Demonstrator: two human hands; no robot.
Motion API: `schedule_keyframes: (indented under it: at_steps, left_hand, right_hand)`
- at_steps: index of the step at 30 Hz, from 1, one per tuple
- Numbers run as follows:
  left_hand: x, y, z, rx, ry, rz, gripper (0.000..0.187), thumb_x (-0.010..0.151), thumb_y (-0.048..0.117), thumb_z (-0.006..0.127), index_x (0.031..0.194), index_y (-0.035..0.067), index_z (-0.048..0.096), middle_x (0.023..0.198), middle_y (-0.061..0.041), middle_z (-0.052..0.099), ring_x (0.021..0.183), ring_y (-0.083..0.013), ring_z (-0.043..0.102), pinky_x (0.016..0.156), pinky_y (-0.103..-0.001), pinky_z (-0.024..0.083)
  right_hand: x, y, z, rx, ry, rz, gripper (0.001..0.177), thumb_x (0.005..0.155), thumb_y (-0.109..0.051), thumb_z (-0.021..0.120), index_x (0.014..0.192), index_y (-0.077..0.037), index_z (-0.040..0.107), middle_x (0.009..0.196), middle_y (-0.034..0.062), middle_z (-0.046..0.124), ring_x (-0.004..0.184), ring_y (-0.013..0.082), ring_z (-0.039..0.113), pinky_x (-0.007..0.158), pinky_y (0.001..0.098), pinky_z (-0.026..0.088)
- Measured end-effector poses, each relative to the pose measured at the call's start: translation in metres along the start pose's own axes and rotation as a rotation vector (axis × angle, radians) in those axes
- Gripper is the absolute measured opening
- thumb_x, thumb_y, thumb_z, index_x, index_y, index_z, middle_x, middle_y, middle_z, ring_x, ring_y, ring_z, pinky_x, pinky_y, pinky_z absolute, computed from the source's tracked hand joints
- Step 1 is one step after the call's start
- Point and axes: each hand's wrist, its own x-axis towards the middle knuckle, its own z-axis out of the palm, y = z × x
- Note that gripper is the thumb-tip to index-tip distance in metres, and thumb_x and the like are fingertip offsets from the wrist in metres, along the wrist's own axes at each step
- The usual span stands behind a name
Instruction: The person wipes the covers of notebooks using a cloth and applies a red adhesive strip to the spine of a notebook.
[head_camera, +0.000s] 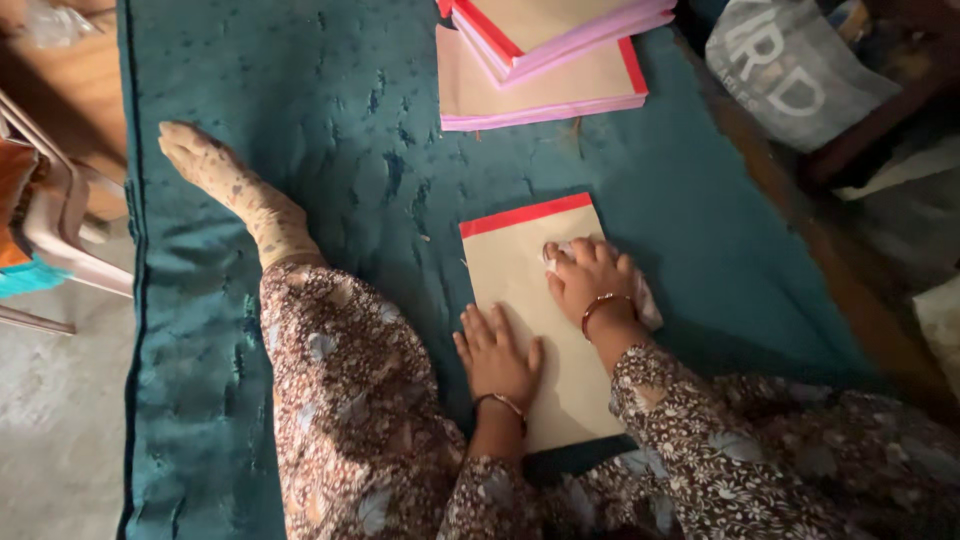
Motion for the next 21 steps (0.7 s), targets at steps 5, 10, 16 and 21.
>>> schedule_keyframes:
  at_steps: [5, 10, 16, 21]
  left_hand:
    - [0.000, 0.001, -0.001, -0.032, -0.036, -0.023, 0.087, 0.088, 0.056, 0.058, 0.153, 0.004, 0.036, 0.161, -0.032, 0.022, 0.151, -0.0437, 0.018, 0.121, -0.056, 0.011]
    - [-0.002, 0.001, 0.001, -0.003, -0.010, -0.001, 0.087, 0.089, 0.056, 0.057, 0.154, 0.003, 0.034, 0.160, -0.033, 0.021, 0.150, -0.0446, 0.018, 0.120, -0.057, 0.011]
    - [-0.002, 0.000, 0.004, 0.006, -0.016, -0.014, 0.086, 0.090, 0.057, 0.054, 0.155, 0.005, 0.033, 0.162, -0.031, 0.018, 0.152, -0.0426, 0.015, 0.121, -0.056, 0.010]
    - [-0.003, -0.004, 0.011, 0.030, -0.022, -0.016, 0.086, 0.091, 0.060, 0.051, 0.154, 0.005, 0.031, 0.165, -0.027, 0.012, 0.153, -0.0398, 0.011, 0.121, -0.054, 0.009]
  right_hand:
    - [0.041, 0.014, 0.012, 0.000, -0.002, 0.062, 0.044, 0.090, -0.047, 0.060, 0.132, -0.035, 0.068, 0.130, 0.0046, 0.060, 0.124, 0.0316, 0.050, 0.097, 0.0545, 0.040]
    - [0.052, 0.024, 0.011, -0.013, -0.064, 0.078, 0.044, 0.092, -0.048, 0.060, 0.132, -0.031, 0.067, 0.135, 0.0083, 0.057, 0.126, 0.0340, 0.049, 0.098, 0.0560, 0.039]
    - [0.030, 0.023, 0.007, 0.004, -0.016, 0.088, 0.044, 0.091, -0.048, 0.060, 0.132, -0.031, 0.067, 0.138, 0.0043, 0.057, 0.131, 0.0319, 0.048, 0.102, 0.0552, 0.039]
    - [-0.008, 0.021, -0.013, -0.019, -0.045, 0.134, 0.046, 0.090, -0.047, 0.060, 0.134, -0.034, 0.064, 0.137, 0.0043, 0.056, 0.129, 0.0322, 0.048, 0.099, 0.0550, 0.040]
